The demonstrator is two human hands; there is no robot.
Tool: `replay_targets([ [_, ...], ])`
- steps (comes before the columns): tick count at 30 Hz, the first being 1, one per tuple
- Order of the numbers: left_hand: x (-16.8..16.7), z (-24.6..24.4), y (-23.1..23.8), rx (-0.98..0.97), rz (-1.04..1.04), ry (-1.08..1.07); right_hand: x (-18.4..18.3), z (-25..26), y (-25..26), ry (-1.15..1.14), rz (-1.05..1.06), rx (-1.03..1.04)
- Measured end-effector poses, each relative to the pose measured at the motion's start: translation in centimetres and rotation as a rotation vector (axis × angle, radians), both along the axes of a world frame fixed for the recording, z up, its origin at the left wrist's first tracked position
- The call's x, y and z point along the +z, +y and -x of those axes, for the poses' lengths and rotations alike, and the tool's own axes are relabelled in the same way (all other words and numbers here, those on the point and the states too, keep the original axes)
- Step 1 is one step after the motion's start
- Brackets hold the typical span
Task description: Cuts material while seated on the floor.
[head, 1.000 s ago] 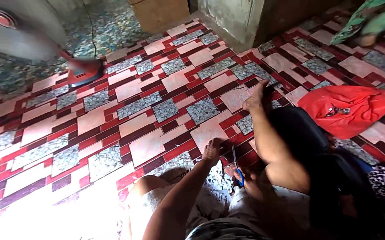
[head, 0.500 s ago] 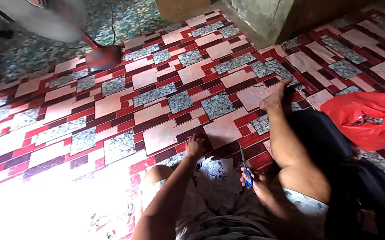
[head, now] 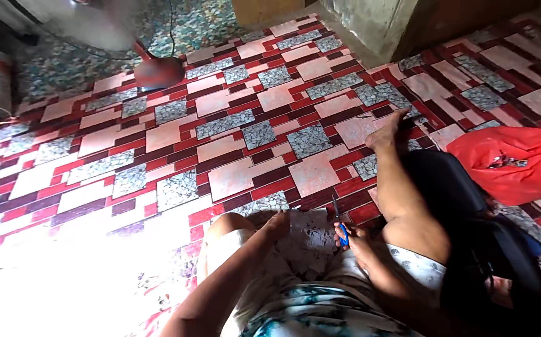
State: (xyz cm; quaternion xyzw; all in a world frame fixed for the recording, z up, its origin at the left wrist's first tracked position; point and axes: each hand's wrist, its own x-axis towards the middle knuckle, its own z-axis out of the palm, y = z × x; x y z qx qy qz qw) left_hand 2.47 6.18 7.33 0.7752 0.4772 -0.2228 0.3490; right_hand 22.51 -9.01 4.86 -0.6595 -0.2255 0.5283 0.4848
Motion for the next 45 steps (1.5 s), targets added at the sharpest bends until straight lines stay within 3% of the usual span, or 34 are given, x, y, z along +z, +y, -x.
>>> replay_targets([
  [4, 1.7, 1.6, -2.5, 0.280, -0.039, -0.501, -0.5, -0.3, -0.8, 0.000, -0.020, 0.055],
  [7, 0.7, 2.2, -6.1, 0.610, 0.272, -0.785, -0.7, -0.1, -0.9, -0.060, -0.031, 0.207],
  [10, -1.3, 2.5, -8.6, 0.945, 0.532, -0.904, -0.7, 0.2, -1.2, -0.094, -0.011, 0.300],
  [14, -2.3, 3.4, -7.2, 1.151, 0.446, -0.892, -0.6, 0.5, -0.7, -0.035, 0.012, 0.263],
  [17, -3.0, 3.4, -6.5, 1.139, 0.414, -0.891, 0.7, 1.9, 0.0, 0.018, 0.097, 0.228],
  [20, -3.3, 2.8, -6.7, 1.043, 0.404, -0.939, 1.4, 3.6, -0.5, 0.035, 0.092, 0.325],
  [24, -3.2, 3.0, -6.8, 0.935, 0.420, -0.931, -0.7, 3.1, -1.7, -0.055, 0.050, 0.496],
  [34, -3.2, 3.2, -6.9, 0.795, 0.371, -0.802, -1.4, 2.8, -1.5, -0.082, -0.002, 0.620],
  [45, -3.2, 2.7, -7.0, 0.870, 0.437, -0.795, -1.4, 2.7, -1.3, -0.048, -0.008, 0.628],
])
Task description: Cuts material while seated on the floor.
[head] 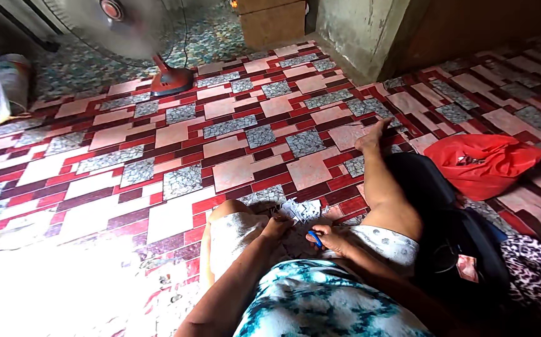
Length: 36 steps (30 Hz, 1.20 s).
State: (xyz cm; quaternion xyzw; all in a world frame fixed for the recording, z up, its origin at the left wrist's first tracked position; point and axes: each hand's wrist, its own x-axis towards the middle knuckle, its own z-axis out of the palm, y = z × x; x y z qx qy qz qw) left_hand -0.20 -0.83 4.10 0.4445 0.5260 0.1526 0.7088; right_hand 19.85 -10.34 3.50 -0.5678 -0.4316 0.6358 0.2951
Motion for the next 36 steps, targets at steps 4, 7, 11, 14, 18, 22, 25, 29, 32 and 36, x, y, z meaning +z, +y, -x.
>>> replay_targets([
  [4, 0.11, -0.07, -0.05, -0.003, 0.007, -0.006, -0.17, -0.01, 0.06, 0.008, -0.015, -0.003],
  [7, 0.03, -0.14, -0.06, -0.006, 0.003, -0.003, -0.26, -0.02, 0.11, -0.001, -0.009, -0.005],
  [11, 0.04, -0.15, -0.12, -0.019, 0.007, 0.004, -0.59, -0.09, 0.23, -0.011, -0.022, 0.005],
  [14, 0.01, -0.16, -0.09, -0.018, 0.006, 0.002, -0.60, -0.10, 0.23, -0.019, -0.038, 0.002],
  [18, 0.14, -0.14, -0.18, -0.023, 0.000, 0.005, -0.24, -0.17, 0.13, -0.048, -0.073, -0.040],
  [22, 0.20, -0.15, -0.17, 0.005, 0.011, -0.003, -0.07, -0.24, 0.25, -0.027, 0.007, -0.044],
  [25, 0.18, -0.15, -0.17, 0.007, 0.011, -0.011, -0.10, -0.29, 0.26, -0.016, 0.018, 0.007],
  [29, 0.06, -0.16, -0.15, -0.004, 0.017, -0.022, -0.14, -0.20, 0.26, -0.017, 0.000, 0.032],
  [32, 0.02, -0.20, -0.14, -0.018, 0.011, -0.016, -0.10, -0.20, 0.26, -0.024, 0.000, 0.023],
  [36, 0.03, -0.22, -0.08, -0.021, 0.016, -0.005, 0.04, -0.20, 0.22, -0.024, -0.006, 0.009],
])
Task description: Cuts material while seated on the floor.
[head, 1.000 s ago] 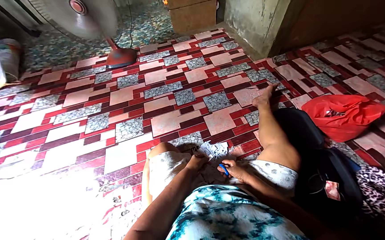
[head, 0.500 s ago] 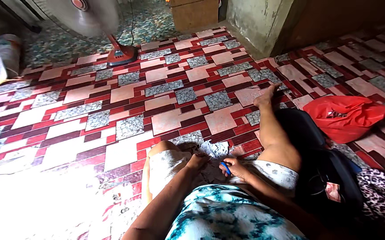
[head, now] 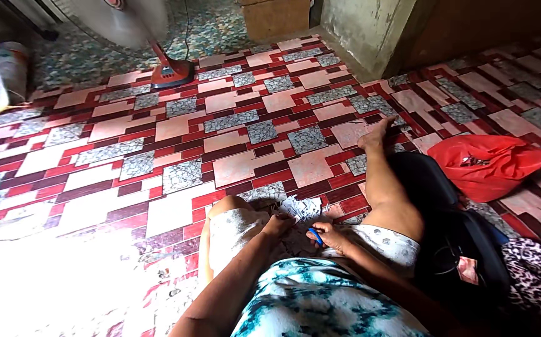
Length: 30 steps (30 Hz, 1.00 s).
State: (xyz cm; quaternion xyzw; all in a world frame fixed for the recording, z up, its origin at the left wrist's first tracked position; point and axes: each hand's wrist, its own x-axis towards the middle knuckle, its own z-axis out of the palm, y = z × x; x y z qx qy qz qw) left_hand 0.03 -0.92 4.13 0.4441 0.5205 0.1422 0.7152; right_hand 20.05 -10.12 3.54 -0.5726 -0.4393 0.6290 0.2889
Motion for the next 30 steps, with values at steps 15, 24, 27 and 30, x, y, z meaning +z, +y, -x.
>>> replay_targets([
  [15, -0.04, 0.04, 0.05, -0.003, 0.006, -0.006, -0.26, -0.21, -0.06, -0.034, -0.025, -0.020],
  [24, -0.18, 0.33, 0.05, 0.009, 0.005, -0.002, -0.10, 0.14, 0.09, -0.028, 0.020, 0.026],
  [27, -0.30, 0.29, 0.10, 0.013, 0.001, -0.007, -0.02, 0.07, 0.03, -0.035, 0.027, 0.024],
  [30, -0.47, 0.12, 0.20, 0.016, -0.001, -0.013, 0.03, -0.03, 0.02, -0.047, 0.025, 0.032],
])
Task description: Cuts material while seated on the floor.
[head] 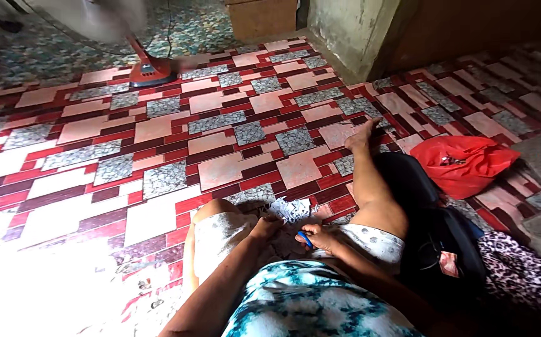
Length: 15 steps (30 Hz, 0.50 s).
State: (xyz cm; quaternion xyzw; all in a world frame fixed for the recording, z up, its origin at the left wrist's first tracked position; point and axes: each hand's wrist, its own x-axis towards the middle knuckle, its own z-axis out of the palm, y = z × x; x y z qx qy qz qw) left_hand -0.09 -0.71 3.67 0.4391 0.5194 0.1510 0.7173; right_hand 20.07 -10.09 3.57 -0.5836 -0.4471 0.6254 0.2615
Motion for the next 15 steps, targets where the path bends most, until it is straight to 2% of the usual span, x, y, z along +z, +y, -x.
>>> replay_targets([
  [15, 0.13, 0.34, 0.26, -0.053, 0.049, 0.045, -0.19, -0.24, 0.02, 0.023, -0.050, -0.069],
])
